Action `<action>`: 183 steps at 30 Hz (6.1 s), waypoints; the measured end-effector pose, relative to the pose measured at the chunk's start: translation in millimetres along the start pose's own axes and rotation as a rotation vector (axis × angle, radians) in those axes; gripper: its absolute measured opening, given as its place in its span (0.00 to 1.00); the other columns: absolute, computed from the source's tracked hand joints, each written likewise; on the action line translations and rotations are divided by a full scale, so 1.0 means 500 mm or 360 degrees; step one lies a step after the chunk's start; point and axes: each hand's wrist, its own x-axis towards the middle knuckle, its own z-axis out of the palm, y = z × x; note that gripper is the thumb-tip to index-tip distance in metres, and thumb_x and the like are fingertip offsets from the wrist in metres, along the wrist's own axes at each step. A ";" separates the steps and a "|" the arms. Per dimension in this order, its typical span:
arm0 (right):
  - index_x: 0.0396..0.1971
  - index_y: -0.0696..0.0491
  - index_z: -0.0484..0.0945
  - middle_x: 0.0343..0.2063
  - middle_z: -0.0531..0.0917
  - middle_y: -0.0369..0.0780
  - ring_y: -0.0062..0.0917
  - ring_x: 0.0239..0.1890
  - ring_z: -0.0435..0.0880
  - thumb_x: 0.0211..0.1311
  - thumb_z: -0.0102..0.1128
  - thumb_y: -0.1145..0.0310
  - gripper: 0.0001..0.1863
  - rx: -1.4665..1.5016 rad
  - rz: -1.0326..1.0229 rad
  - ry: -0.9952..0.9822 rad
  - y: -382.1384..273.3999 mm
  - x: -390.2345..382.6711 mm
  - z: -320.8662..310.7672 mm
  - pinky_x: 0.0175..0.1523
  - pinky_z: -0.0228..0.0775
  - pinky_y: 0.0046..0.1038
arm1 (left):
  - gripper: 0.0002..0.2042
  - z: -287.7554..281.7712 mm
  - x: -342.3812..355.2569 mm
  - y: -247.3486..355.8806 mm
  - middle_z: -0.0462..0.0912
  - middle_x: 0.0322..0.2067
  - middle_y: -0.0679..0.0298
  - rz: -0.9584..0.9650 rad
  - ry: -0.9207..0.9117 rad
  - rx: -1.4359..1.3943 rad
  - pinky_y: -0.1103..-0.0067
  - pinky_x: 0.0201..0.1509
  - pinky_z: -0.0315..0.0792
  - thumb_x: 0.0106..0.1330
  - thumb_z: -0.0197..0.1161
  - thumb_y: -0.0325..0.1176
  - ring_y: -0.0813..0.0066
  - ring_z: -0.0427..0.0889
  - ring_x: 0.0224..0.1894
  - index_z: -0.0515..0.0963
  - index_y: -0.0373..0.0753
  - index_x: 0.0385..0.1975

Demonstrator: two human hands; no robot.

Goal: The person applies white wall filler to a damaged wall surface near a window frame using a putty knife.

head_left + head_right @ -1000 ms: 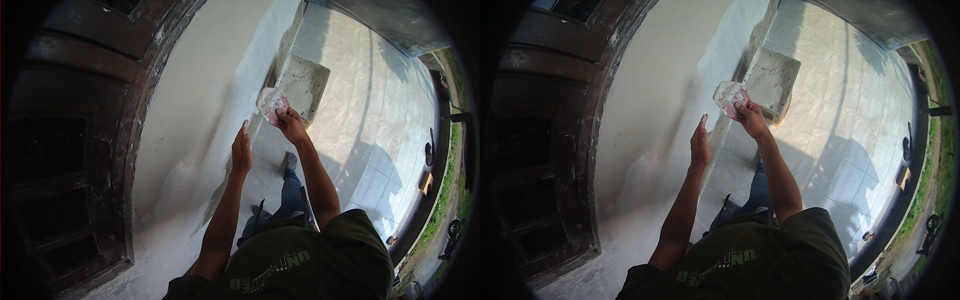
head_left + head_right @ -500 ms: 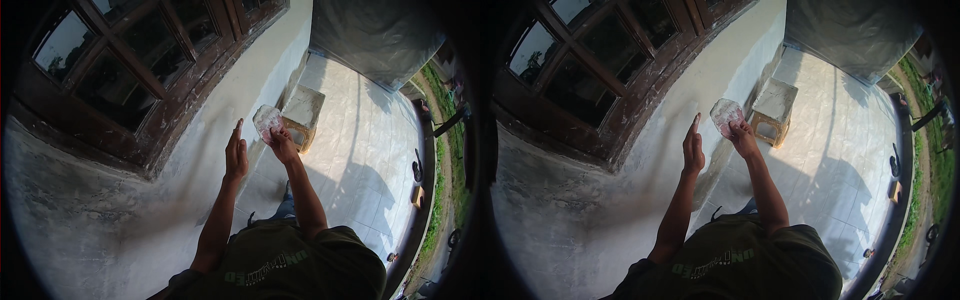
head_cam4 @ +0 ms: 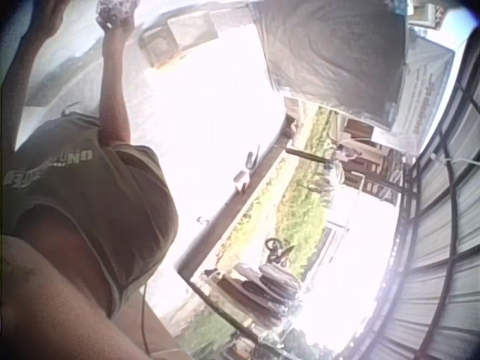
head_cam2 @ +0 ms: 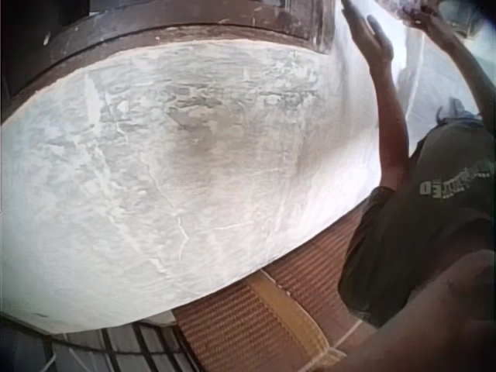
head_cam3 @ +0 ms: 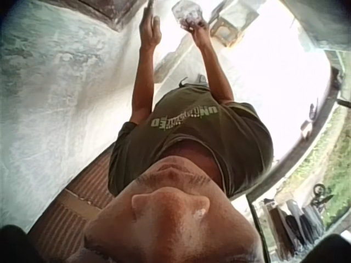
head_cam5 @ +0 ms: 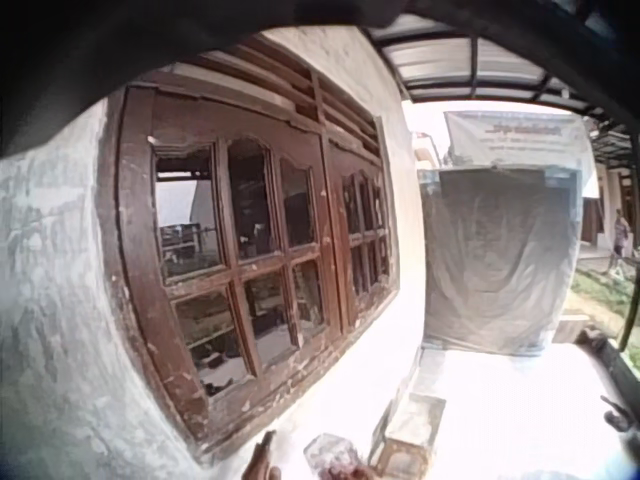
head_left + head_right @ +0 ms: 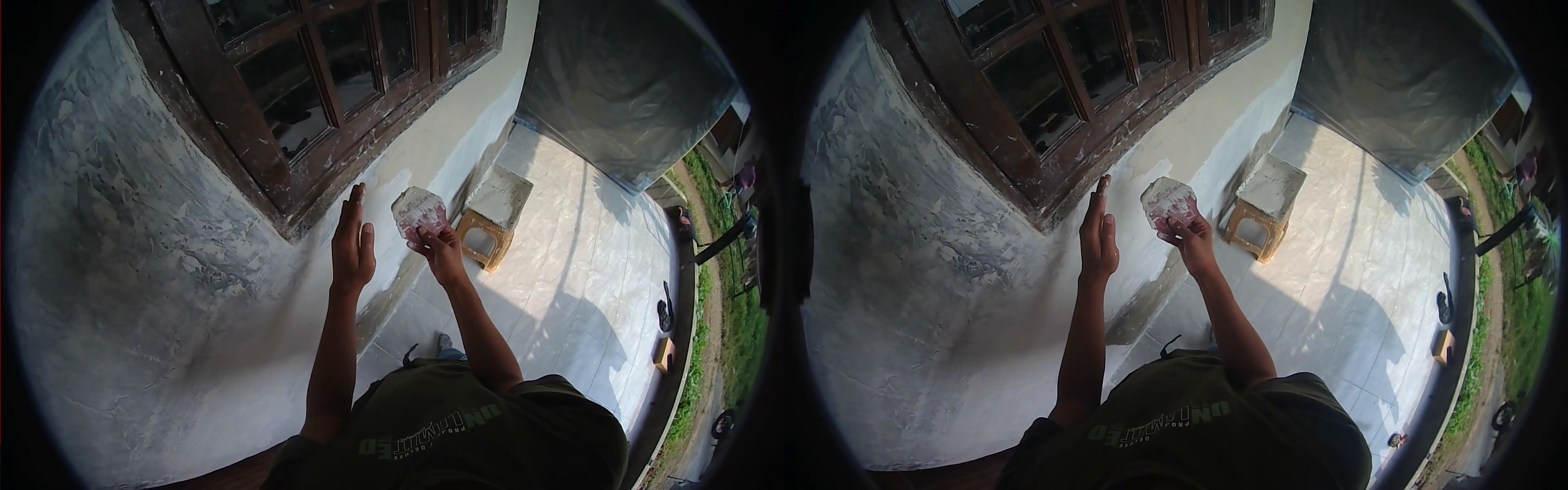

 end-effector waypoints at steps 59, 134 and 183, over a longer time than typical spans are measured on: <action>0.30 0.65 0.77 0.23 0.79 0.51 0.46 0.29 0.79 0.50 0.57 0.81 0.07 -0.1774 -0.1138 0.0207 0.138 0.076 0.207 0.35 0.72 0.41 | 0.27 -0.112 0.059 -0.118 0.67 0.64 0.48 0.0400 -0.0640 0.1301 0.68 0.76 0.47 0.63 0.48 0.33 0.61 0.60 0.71 0.66 0.26 0.62; 0.35 0.65 0.79 0.22 0.79 0.57 0.52 0.29 0.82 0.47 0.55 0.79 0.13 -0.1812 -0.0854 0.0254 0.151 0.080 0.198 0.35 0.74 0.42 | 0.27 -0.101 0.058 -0.120 0.64 0.67 0.53 0.0266 -0.0651 0.1297 0.61 0.78 0.40 0.63 0.46 0.33 0.64 0.56 0.73 0.65 0.29 0.63; 0.48 0.69 0.77 0.20 0.78 0.50 0.41 0.22 0.79 0.51 0.55 0.82 0.21 -0.1568 -0.1050 0.0410 0.091 0.049 0.236 0.31 0.72 0.35 | 0.30 -0.129 0.015 -0.099 0.62 0.68 0.53 0.0237 -0.0631 0.1547 0.60 0.78 0.38 0.61 0.48 0.35 0.67 0.54 0.74 0.64 0.30 0.65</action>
